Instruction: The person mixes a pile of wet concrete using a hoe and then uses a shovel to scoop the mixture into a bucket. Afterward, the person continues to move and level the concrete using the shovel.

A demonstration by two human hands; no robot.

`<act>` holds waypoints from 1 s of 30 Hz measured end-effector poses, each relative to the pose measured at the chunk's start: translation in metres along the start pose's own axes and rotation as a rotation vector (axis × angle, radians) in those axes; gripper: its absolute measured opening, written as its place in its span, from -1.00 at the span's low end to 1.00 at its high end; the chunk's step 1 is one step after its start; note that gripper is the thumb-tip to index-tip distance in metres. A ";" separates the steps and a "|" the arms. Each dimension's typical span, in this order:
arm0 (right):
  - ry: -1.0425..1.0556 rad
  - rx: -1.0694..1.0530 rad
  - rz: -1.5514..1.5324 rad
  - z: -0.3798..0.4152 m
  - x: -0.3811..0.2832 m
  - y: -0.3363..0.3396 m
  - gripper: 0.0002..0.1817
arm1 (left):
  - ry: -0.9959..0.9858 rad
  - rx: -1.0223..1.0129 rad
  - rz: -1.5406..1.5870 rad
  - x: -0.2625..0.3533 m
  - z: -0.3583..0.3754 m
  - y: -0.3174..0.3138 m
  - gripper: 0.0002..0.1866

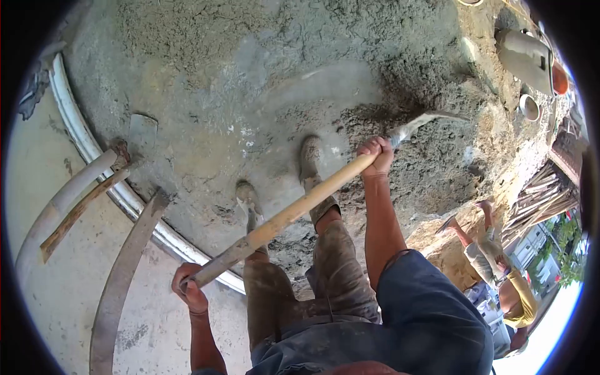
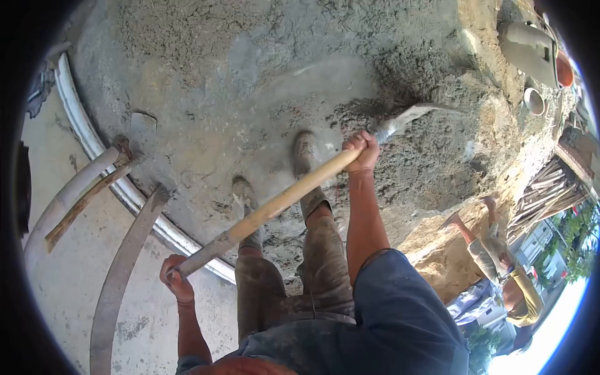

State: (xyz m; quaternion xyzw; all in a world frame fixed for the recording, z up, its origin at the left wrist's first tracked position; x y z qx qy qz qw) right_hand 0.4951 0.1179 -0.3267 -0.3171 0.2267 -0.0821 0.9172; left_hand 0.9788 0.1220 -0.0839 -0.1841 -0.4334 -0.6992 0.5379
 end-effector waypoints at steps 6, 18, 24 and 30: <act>0.029 -0.409 -0.432 0.049 -0.087 -0.053 -0.83 | -0.411 -0.252 -0.088 0.021 0.063 -0.030 -0.58; -0.463 0.532 0.855 0.077 0.284 0.045 -0.83 | 0.995 0.656 0.447 -0.082 0.135 0.172 -0.49; -0.527 0.465 0.692 0.044 0.276 0.017 -0.87 | 0.961 0.862 0.189 0.020 0.077 0.145 -0.47; -0.161 0.453 0.441 -0.213 0.027 0.019 -0.86 | 0.625 0.280 0.147 0.110 -0.124 -0.146 -0.65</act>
Point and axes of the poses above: each hand's wrist, its own z-axis away from the middle knuckle, its own y-axis out of the back of the hand, x = y × z, the point moved 6 cm from there along -z, towards the middle knuckle, and after that the axes turned 13 degrees about y, right-handed, at the moved point
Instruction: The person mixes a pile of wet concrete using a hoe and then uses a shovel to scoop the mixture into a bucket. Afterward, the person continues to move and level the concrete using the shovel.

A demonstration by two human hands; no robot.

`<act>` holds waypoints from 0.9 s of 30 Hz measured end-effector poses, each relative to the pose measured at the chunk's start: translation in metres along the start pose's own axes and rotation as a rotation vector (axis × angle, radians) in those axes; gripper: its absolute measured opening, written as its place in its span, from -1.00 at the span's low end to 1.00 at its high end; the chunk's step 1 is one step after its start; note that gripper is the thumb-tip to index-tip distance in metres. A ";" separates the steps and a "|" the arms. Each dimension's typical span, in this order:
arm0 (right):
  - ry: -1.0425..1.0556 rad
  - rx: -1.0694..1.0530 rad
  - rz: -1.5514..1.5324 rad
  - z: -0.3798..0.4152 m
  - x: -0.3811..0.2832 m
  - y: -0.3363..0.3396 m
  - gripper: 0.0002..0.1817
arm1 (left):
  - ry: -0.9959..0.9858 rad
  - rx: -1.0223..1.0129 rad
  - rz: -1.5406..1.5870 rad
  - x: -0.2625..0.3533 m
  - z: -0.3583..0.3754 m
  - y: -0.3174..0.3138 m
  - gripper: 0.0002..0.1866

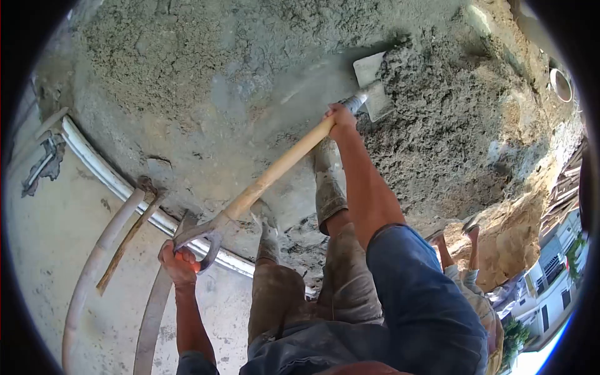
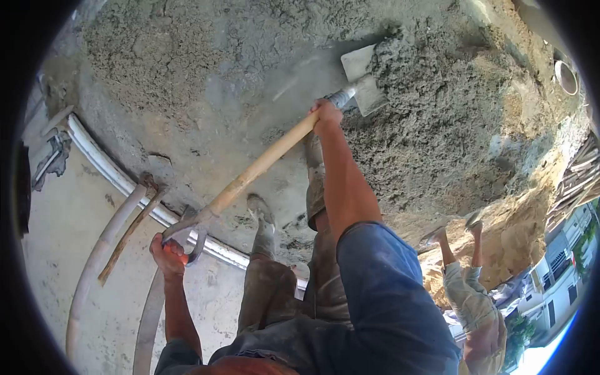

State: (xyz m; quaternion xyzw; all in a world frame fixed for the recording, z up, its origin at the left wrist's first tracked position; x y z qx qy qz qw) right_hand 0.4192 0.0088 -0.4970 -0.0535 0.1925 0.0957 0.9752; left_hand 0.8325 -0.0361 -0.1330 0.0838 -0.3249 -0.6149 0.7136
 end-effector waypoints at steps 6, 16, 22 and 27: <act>0.021 0.086 -0.084 0.066 -0.032 -0.002 -0.87 | -0.117 -0.074 -0.095 0.031 -0.007 0.028 -0.67; 0.203 -0.551 -0.891 0.126 -0.175 0.108 -0.95 | -0.641 -0.664 -0.787 -0.031 0.107 -0.026 -0.64; 0.386 -0.970 -1.186 0.222 -0.227 0.090 -0.81 | -1.192 -0.827 -1.332 -0.055 0.134 -0.006 -0.74; 0.512 -0.510 -0.682 0.269 -0.175 0.059 -0.89 | -0.396 -0.991 -0.877 -0.029 0.058 0.063 -0.65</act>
Point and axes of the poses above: each hand's wrist, its own z-axis away from the middle knuckle, its own y-axis out of the back of the hand, x = y × z, the point moved 6 cm from there along -z, towards the middle knuckle, and after that the axes turned 13 degrees about y, right-handed, at the moved point
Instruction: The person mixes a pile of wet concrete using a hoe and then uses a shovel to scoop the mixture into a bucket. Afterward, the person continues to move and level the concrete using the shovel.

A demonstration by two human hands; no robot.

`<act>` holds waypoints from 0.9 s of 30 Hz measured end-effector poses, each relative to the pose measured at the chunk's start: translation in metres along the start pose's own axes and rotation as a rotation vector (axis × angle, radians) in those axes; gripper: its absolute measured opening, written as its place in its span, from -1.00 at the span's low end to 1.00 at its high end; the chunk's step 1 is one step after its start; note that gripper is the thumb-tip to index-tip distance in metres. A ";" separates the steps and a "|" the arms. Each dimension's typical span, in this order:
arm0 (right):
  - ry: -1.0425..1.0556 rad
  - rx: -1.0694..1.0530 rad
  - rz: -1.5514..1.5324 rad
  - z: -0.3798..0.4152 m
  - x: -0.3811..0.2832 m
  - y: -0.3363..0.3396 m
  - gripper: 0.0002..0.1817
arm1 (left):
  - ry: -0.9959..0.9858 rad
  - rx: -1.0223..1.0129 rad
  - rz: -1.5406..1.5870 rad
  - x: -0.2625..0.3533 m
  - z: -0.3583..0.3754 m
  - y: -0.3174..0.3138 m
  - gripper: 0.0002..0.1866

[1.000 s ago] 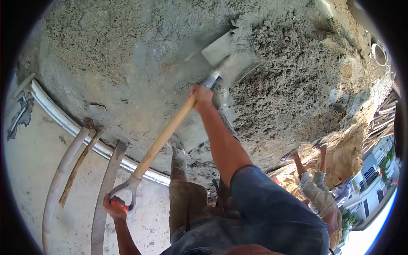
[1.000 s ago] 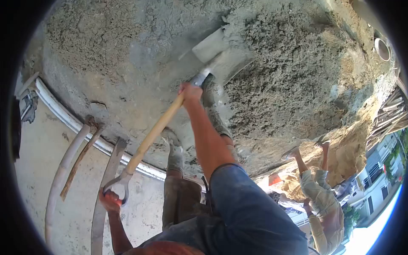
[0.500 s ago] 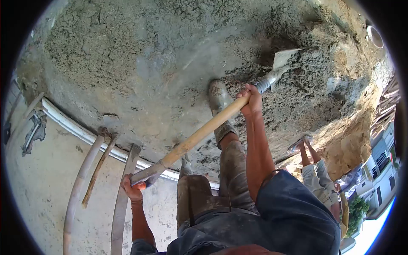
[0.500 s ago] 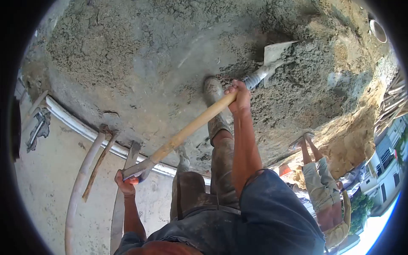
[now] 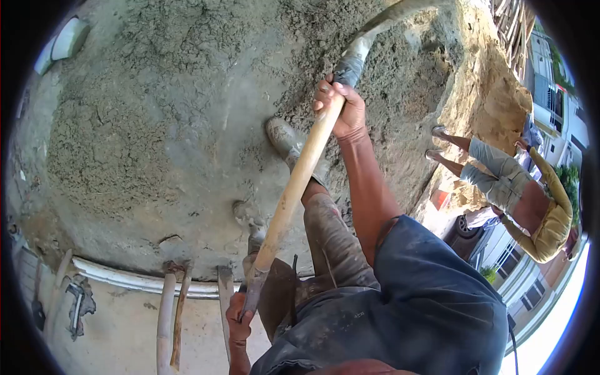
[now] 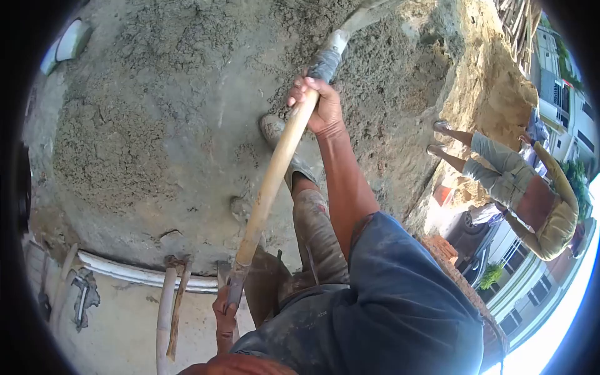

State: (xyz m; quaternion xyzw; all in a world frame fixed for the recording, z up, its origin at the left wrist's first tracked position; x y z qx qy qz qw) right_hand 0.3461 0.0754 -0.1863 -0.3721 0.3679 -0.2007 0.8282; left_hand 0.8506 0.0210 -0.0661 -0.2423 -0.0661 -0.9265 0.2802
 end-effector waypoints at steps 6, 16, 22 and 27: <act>-0.380 0.421 0.224 0.061 0.186 0.115 -0.94 | 0.403 0.385 1.064 -0.105 0.045 0.071 -0.38; -1.207 0.725 0.144 0.407 0.436 0.205 -0.84 | 0.818 1.634 0.675 -0.284 0.399 0.108 -0.36; -0.804 0.628 0.092 0.155 0.293 0.288 -0.82 | 0.554 1.307 0.728 -0.186 0.061 0.057 -0.56; -0.608 0.691 0.171 0.094 0.218 0.282 -0.84 | 0.341 1.136 0.631 -0.176 0.004 0.057 -0.69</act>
Point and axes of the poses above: each hand's wrist, its own z-axis away from the middle knuckle, its own y-axis out of the back of the hand, x = y × z, the point moved 6 cm from there along -z, towards the middle knuckle, and after that the axes turned 13 degrees about y, right-handed, at the moved point
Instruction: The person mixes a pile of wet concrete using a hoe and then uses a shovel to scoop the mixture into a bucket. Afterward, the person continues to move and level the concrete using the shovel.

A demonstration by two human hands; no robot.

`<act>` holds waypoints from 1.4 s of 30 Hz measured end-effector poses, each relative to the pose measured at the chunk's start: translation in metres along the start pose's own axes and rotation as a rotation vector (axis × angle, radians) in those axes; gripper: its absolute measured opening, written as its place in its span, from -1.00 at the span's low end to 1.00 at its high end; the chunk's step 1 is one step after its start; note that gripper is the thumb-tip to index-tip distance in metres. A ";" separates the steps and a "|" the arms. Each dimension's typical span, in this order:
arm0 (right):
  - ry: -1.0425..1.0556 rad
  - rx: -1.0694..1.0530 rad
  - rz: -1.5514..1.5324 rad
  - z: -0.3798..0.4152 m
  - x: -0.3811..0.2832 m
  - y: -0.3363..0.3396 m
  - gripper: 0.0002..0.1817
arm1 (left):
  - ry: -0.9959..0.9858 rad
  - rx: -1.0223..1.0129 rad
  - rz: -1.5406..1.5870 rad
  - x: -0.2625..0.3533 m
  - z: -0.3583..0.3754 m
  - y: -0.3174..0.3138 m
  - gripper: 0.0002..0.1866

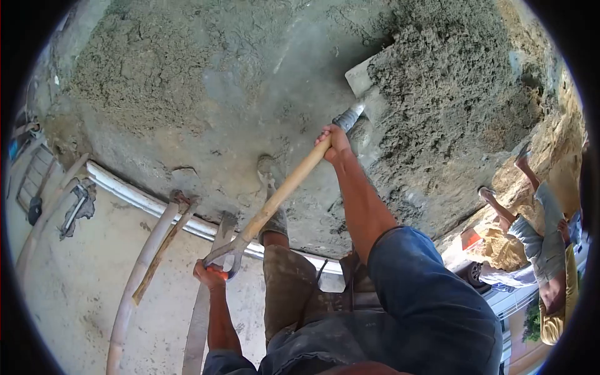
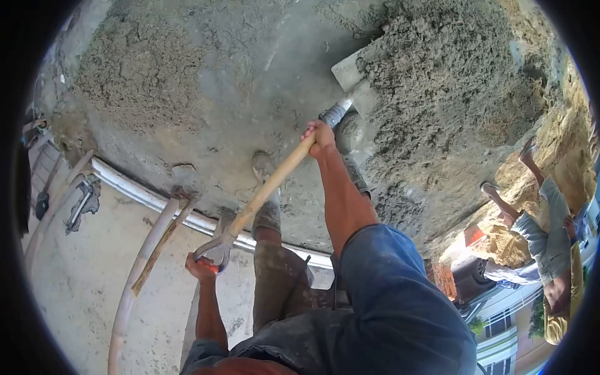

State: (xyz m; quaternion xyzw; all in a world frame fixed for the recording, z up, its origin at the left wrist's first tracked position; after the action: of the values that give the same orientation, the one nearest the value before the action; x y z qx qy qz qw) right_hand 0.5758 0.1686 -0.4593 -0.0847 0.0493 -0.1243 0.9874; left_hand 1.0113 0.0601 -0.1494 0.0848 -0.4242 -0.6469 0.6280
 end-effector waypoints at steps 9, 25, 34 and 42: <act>0.589 0.319 0.262 0.133 -0.150 0.046 -0.83 | 0.536 -0.403 -0.308 -0.053 0.025 -0.069 -0.43; 0.970 0.272 0.283 0.308 -0.189 0.056 -0.80 | 0.708 -1.001 -0.636 -0.018 -0.010 -0.112 -0.57; 0.361 0.205 0.044 0.126 -0.001 -0.006 -0.74 | 0.364 -0.224 -0.162 0.055 0.020 0.055 -0.53; -0.338 -0.023 0.053 0.075 0.217 -0.059 -0.78 | 0.166 0.425 -0.162 0.076 0.087 0.172 -0.49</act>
State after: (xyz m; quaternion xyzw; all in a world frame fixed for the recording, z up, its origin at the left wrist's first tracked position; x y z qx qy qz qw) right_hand 0.7798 0.0685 -0.3921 -0.1146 -0.1138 -0.0815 0.9835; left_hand 1.0676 0.0571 0.0503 0.3017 -0.4897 -0.5822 0.5747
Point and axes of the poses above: each hand's wrist, its own z-axis away from the middle knuckle, its own y-axis out of the back of the hand, x = y × z, the point moved 6 cm from there along -z, towards the middle knuckle, and after that the axes turned 13 degrees about y, right-handed, at the moved point
